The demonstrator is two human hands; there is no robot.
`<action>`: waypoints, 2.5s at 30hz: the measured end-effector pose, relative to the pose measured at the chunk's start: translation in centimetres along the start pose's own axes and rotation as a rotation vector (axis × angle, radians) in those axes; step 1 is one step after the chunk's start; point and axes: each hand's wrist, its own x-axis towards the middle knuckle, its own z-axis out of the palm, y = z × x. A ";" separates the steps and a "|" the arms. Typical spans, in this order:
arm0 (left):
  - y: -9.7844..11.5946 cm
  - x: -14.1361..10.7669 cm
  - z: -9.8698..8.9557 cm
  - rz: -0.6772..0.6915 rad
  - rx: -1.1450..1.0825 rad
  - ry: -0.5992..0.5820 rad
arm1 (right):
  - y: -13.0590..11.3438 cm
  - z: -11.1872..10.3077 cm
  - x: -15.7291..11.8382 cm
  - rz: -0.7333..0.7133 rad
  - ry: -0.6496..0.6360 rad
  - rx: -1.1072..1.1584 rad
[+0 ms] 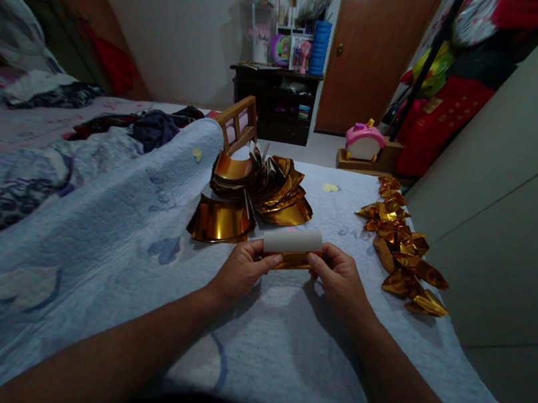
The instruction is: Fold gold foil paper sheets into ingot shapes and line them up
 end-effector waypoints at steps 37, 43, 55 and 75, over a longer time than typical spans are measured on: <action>0.9 -1.8 -0.7 0.494 0.474 0.149 | 1.0 0.0 0.6 0.105 -0.174 0.126; 0.4 -1.5 -0.7 0.352 0.358 0.185 | 0.8 -0.1 0.6 0.109 -0.134 0.101; -1.4 0.8 -1.0 0.025 0.265 0.132 | 0.9 -0.2 0.8 0.082 -0.022 -0.115; -1.6 0.7 -0.3 0.117 0.877 0.097 | 1.2 1.0 0.4 0.014 0.062 -0.991</action>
